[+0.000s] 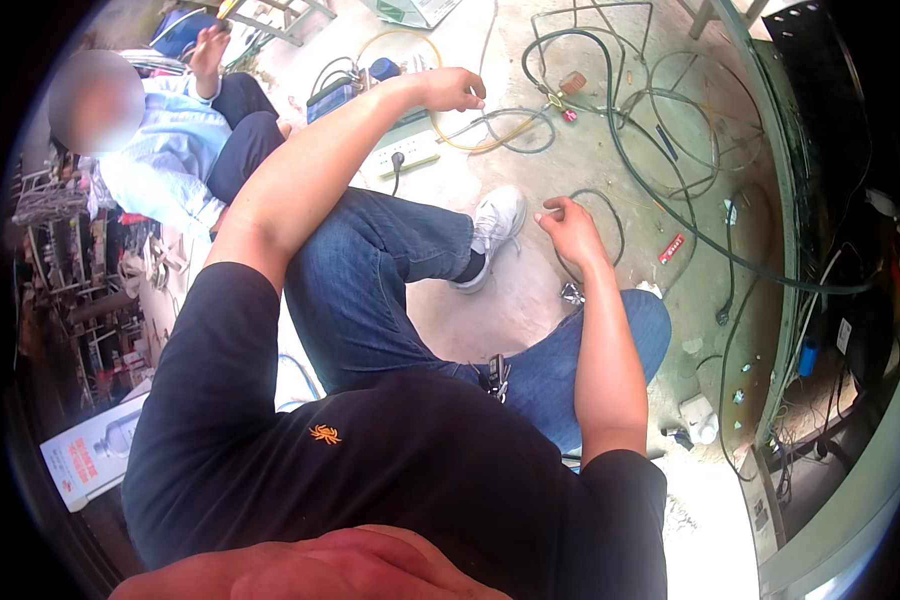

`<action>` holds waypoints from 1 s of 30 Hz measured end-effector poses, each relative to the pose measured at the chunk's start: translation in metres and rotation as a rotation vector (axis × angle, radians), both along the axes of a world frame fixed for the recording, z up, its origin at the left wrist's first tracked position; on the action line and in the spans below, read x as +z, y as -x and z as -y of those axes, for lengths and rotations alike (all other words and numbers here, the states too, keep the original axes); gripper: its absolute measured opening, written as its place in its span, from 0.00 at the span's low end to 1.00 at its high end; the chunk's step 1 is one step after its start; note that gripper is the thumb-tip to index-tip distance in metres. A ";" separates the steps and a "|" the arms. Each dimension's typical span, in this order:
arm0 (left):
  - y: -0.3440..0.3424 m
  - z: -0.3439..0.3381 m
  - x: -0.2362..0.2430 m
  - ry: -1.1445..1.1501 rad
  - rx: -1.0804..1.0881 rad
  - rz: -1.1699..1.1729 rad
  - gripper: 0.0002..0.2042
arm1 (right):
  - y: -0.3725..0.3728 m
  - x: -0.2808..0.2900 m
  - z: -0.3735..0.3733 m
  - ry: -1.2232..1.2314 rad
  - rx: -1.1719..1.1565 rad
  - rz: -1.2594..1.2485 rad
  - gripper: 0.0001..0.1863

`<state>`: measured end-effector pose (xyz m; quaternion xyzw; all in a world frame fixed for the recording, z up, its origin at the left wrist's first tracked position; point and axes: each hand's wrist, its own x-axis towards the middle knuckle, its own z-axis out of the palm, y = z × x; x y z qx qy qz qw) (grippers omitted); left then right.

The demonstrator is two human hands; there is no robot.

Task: The person repairs the back of a commercial refrigerator or cooler, using a pressure gauge, a drill, and a cloth to manipulate wires and components.

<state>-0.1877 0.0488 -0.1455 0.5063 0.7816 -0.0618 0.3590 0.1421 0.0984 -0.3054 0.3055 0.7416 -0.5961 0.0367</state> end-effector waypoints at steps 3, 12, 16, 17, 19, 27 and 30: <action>0.022 0.025 0.013 -0.039 0.075 -0.005 0.21 | 0.006 0.020 0.006 -0.009 0.023 -0.007 0.24; 0.165 0.134 0.027 -0.191 0.389 -0.373 0.23 | 0.012 0.067 0.020 0.038 0.062 -0.109 0.25; 0.217 0.161 0.014 -0.153 0.594 -0.519 0.24 | -0.011 0.065 0.014 -0.018 -0.015 -0.098 0.24; 0.223 0.166 0.004 -0.141 0.652 -0.531 0.25 | -0.019 0.071 0.013 -0.031 -0.035 -0.087 0.24; 0.231 0.167 -0.015 -0.111 0.673 -0.580 0.25 | -0.035 0.086 0.009 -0.048 -0.094 -0.060 0.23; 0.296 0.179 -0.064 -0.108 0.917 -0.713 0.27 | -0.076 0.156 0.010 -0.128 -0.348 0.059 0.24; 0.332 0.159 -0.083 -0.044 0.941 -0.679 0.31 | -0.084 0.182 0.023 -0.092 -0.555 0.076 0.23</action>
